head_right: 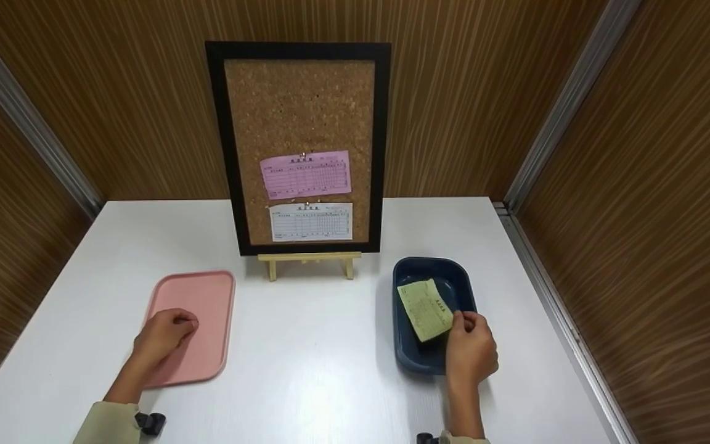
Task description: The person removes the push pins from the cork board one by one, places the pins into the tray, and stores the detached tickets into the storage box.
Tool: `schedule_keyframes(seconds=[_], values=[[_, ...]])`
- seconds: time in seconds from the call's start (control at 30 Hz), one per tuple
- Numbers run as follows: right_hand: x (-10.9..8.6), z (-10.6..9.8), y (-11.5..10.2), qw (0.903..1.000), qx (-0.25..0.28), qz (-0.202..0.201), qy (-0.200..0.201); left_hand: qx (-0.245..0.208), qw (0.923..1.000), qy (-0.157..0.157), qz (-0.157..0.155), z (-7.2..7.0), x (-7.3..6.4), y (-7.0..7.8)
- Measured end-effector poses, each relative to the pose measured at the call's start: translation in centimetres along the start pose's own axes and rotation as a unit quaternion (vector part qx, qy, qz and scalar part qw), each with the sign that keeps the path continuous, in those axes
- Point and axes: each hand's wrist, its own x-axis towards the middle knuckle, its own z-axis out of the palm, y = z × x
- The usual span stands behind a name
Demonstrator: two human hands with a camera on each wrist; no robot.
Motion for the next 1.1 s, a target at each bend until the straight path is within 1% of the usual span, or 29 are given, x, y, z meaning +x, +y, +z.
schedule_keyframes(seconds=[0.13, 0.33, 0.4, 0.5, 0.6, 0.7, 0.8, 0.93, 1.0, 1.1], values=[[-0.1, -0.4, -0.3, 1.0000, -0.004, -0.006, 0.003, 0.008, 1.0000, 0.004, 0.004, -0.1, 0.0, 0.2], [-0.3, -0.5, -1.3, 0.9995, 0.017, -0.023, 0.014, 0.001, 0.9999, 0.015, 0.007, -0.2, -0.1, 0.5], [-0.2, -0.4, -1.8, 0.9989, 0.026, -0.033, 0.020, -0.010, 0.9998, 0.018, 0.004, -0.3, 0.0, 0.8], [0.1, -0.2, -2.7, 0.9974, 0.040, -0.052, 0.029, -0.025, 0.9994, 0.024, 0.005, -0.6, 0.2, 1.8], [0.3, 0.0, -3.8, 0.9955, 0.054, -0.071, 0.031, -0.036, 0.9987, 0.033, 0.010, -1.0, 0.4, 3.2], [0.6, 0.3, -5.1, 0.9931, 0.072, -0.089, 0.025, -0.041, 0.9978, 0.046, 0.023, -1.2, 0.7, 5.0], [1.0, 0.8, -6.3, 0.9888, 0.088, -0.119, 0.017, -0.046, 0.9957, 0.067, 0.045, -1.3, 1.2, 7.1], [1.5, 1.6, -8.0, 0.9821, 0.099, -0.160, 0.011, -0.059, 0.9906, 0.099, 0.075, -1.2, 2.1, 10.1], [1.7, 2.0, -9.0, 0.9783, 0.108, -0.176, 0.008, -0.065, 0.9881, 0.109, 0.087, -1.2, 2.7, 11.6], [2.0, 2.5, -10.6, 0.9728, 0.122, -0.197, 0.000, -0.071, 0.9853, 0.115, 0.104, -1.0, 3.4, 13.7]])
